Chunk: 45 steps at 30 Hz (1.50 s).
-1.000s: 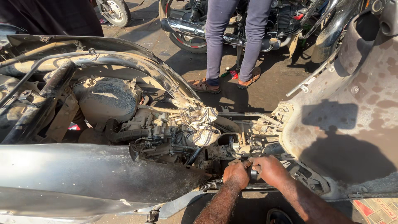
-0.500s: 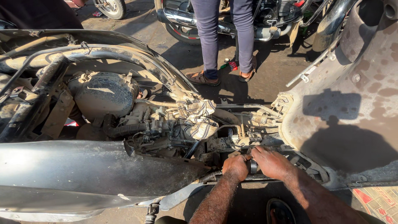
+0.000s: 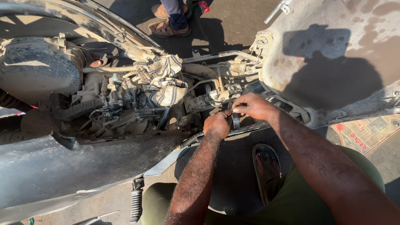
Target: The person kneels beside a scooter and works on the exposed wiring harness near the engine. They strip wire ends, connect them, and wrap the connections with electrical tape. The person then secures the wires into a protective conduit and routes the harness along the frame.
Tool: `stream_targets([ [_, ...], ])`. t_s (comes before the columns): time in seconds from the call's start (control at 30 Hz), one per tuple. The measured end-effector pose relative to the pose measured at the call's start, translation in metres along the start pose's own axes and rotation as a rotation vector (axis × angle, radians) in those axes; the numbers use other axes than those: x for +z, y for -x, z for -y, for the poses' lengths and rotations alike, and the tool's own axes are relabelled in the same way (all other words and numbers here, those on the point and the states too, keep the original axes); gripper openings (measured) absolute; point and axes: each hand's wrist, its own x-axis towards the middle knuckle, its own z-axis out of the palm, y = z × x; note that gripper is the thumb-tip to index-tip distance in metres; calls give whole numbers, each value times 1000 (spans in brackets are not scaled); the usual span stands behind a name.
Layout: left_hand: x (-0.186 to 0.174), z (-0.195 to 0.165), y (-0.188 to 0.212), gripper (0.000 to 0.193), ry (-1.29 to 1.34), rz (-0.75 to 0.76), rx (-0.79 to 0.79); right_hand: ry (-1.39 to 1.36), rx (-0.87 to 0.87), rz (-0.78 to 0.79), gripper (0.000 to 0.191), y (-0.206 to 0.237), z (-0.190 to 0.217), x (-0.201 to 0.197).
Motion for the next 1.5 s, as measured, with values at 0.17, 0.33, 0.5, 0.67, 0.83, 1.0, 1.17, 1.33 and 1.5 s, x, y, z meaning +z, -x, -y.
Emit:
stream_targets([
  [0.17,4,3,-2,46,-20,-23,30,330,-189,-156,14,0,0,9],
  [0.33,10,7,-4,38,-39,-104,97,240,-39,-289,21,-7,-3,23],
  [0.5,11,8,-5,37,5,-145,91,-324,276,-264,40,-11,-13,15],
  [0.67,10,8,-6,35,87,-165,43,-450,166,154,34,-2,-32,10],
  [0.83,8,2,-5,37,69,-168,21,-112,6,140,35,5,-40,14],
  [1.0,-2,-10,-2,71,98,-155,-5,-458,261,-92,47,12,-40,-9],
  [1.17,-19,-21,-9,62,116,-25,-132,-232,260,-188,66,18,-51,-19],
  [1.33,-25,-29,-26,76,34,2,-144,177,15,-343,71,14,-62,-23],
  [1.5,-28,-30,-46,62,-29,25,-156,203,124,-291,65,7,-58,-26],
])
